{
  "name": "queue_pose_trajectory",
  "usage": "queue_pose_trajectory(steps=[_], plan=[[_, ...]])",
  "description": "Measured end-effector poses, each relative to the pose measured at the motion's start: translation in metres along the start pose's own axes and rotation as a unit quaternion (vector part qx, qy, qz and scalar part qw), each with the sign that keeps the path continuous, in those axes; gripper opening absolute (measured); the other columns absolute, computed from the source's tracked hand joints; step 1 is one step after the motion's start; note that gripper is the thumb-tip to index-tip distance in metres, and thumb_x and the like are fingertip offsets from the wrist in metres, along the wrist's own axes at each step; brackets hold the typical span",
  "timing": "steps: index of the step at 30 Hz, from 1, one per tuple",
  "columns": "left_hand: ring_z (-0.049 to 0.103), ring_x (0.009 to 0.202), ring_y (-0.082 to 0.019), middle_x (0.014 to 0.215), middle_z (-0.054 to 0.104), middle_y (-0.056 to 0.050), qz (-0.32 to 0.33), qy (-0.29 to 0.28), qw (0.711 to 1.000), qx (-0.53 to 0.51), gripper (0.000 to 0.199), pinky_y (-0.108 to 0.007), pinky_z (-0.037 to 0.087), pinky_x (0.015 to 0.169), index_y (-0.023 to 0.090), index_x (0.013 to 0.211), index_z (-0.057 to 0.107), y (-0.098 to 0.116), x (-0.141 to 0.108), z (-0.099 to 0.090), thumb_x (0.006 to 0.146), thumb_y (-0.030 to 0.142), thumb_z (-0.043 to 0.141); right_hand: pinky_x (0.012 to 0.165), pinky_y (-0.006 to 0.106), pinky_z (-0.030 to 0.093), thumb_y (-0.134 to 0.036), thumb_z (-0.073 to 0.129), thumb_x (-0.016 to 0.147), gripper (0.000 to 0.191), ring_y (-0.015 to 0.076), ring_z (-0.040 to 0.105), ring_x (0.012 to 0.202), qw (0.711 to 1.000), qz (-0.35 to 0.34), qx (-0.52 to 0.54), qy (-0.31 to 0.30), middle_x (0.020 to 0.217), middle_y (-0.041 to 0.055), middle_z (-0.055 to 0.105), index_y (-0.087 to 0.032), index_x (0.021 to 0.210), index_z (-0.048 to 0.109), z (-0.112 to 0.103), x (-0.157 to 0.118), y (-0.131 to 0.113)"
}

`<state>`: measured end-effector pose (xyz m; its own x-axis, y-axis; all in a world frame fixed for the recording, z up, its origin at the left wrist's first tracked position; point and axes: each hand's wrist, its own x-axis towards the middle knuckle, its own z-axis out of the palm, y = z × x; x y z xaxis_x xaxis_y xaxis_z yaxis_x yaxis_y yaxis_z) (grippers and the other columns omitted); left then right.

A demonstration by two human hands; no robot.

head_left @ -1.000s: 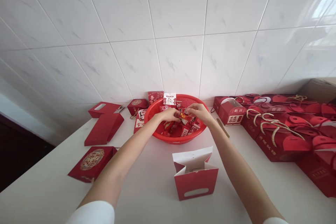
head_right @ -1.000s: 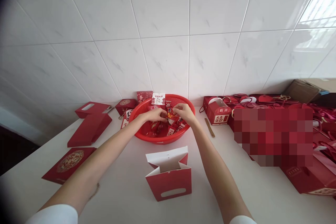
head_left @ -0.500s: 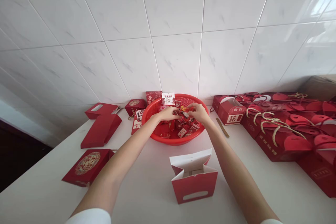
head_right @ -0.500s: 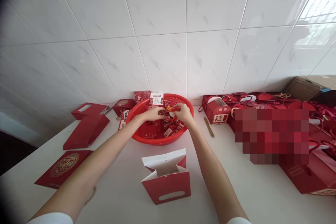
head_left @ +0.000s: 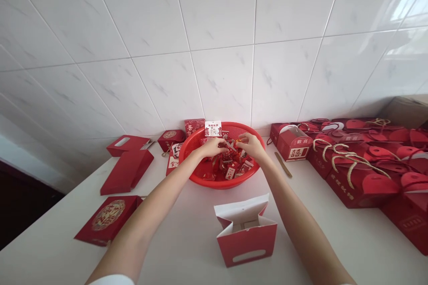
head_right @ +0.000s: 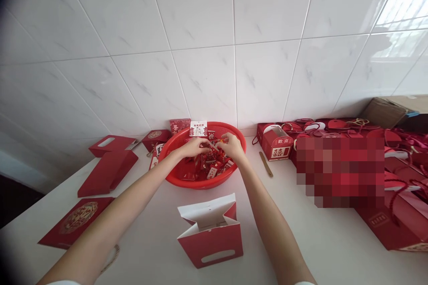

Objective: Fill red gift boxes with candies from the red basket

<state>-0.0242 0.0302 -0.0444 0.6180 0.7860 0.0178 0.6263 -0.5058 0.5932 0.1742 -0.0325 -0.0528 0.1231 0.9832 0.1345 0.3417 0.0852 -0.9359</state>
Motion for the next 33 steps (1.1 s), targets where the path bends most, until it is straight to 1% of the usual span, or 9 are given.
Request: queue_pose_trajectory(steps=[3, 7, 10, 16, 20, 24, 28, 31, 33], plan=[[0.064, 0.091, -0.023, 0.098, 0.071, -0.008, 0.059, 0.062, 0.994, -0.066, 0.029, -0.032, 0.049, 0.082, 0.018, 0.092, 0.063, 0.006, 0.0, 0.002, 0.085, 0.046, 0.061, 0.057, 0.025, 0.045, -0.037, 0.073, 0.075, 0.024, 0.0177, 0.064, 0.075, 0.998, -0.029, 0.019, -0.047, 0.08, 0.0029, 0.067, -0.019, 0.087, 0.062, 0.001, 0.0, 0.002], [0.062, 0.089, -0.021, 0.093, 0.066, -0.005, 0.113, 0.086, 0.983, -0.117, 0.032, -0.033, 0.05, 0.082, 0.019, 0.092, 0.056, 0.014, 0.0, 0.009, 0.089, 0.051, 0.058, 0.051, 0.025, 0.043, -0.052, 0.076, 0.072, 0.04, 0.0165, 0.061, 0.061, 0.99, -0.057, 0.073, -0.106, 0.061, -0.002, 0.06, -0.02, 0.069, 0.052, 0.002, 0.001, 0.005], [0.06, 0.087, -0.02, 0.089, 0.063, -0.004, 0.105, 0.101, 0.982, -0.122, 0.038, -0.032, 0.049, 0.08, 0.019, 0.092, 0.056, 0.017, 0.0, 0.01, 0.087, 0.057, 0.059, 0.053, 0.027, 0.047, -0.059, 0.079, 0.069, 0.048, 0.0166, 0.062, 0.057, 0.985, -0.06, 0.128, -0.102, 0.058, -0.0025, 0.06, -0.021, 0.068, 0.049, 0.001, 0.001, 0.005], [0.047, 0.067, -0.015, 0.064, 0.044, 0.003, 0.08, 0.078, 0.988, -0.105, 0.059, -0.029, 0.042, 0.064, 0.02, 0.065, 0.047, 0.02, 0.002, 0.006, 0.084, 0.075, 0.048, 0.06, 0.028, 0.051, -0.063, 0.078, 0.069, 0.049, 0.0171, 0.065, 0.065, 0.977, -0.071, 0.187, -0.074, 0.072, 0.001, 0.067, -0.018, 0.08, 0.061, -0.002, -0.001, 0.002], [0.051, 0.067, -0.016, 0.064, 0.051, 0.002, 0.069, 0.089, 0.986, -0.119, 0.06, -0.029, 0.044, 0.065, 0.019, 0.066, 0.05, 0.022, 0.0, 0.006, 0.083, 0.077, 0.049, 0.059, 0.029, 0.05, -0.06, 0.08, 0.067, 0.047, 0.0155, 0.061, 0.06, 0.973, -0.071, 0.211, -0.059, 0.066, -0.0007, 0.062, -0.019, 0.075, 0.059, -0.001, -0.001, 0.0], [0.063, 0.078, -0.02, 0.077, 0.069, -0.003, 0.041, -0.013, 0.991, -0.128, 0.052, -0.03, 0.048, 0.073, 0.017, 0.078, 0.068, 0.021, -0.007, 0.003, 0.082, 0.068, 0.058, 0.064, 0.03, 0.054, -0.05, 0.077, 0.071, 0.038, 0.0175, 0.064, 0.068, 0.965, -0.034, 0.262, 0.004, 0.076, 0.0019, 0.069, -0.019, 0.085, 0.063, -0.001, -0.001, -0.004], [0.065, 0.083, -0.021, 0.085, 0.074, -0.003, 0.001, -0.134, 0.991, -0.001, 0.035, -0.028, 0.046, 0.073, 0.02, 0.084, 0.077, 0.016, -0.012, 0.0, 0.07, 0.053, 0.078, 0.068, 0.03, 0.055, -0.039, 0.072, 0.072, 0.028, 0.0176, 0.065, 0.072, 0.963, -0.01, 0.267, 0.044, 0.077, 0.0016, 0.07, -0.019, 0.089, 0.065, -0.002, -0.002, -0.008], [0.065, 0.079, -0.022, 0.083, 0.073, -0.003, -0.055, -0.153, 0.98, 0.118, 0.03, -0.028, 0.044, 0.067, 0.021, 0.083, 0.077, 0.011, -0.011, 0.0, 0.069, 0.047, 0.079, 0.066, 0.03, 0.053, -0.035, 0.072, 0.069, 0.025, 0.0181, 0.064, 0.072, 0.967, -0.019, 0.25, 0.048, 0.075, 0.0002, 0.069, -0.02, 0.086, 0.063, -0.002, -0.003, -0.007], [0.066, 0.083, -0.024, 0.087, 0.074, -0.003, -0.101, -0.142, 0.968, 0.179, 0.028, -0.03, 0.046, 0.072, 0.021, 0.087, 0.077, 0.011, -0.01, 0.0, 0.07, 0.044, 0.078, 0.065, 0.03, 0.053, -0.034, 0.071, 0.067, 0.023, 0.0181, 0.064, 0.072, 0.967, -0.021, 0.248, 0.05, 0.073, -0.0009, 0.068, -0.02, 0.083, 0.061, -0.002, -0.003, -0.006]])
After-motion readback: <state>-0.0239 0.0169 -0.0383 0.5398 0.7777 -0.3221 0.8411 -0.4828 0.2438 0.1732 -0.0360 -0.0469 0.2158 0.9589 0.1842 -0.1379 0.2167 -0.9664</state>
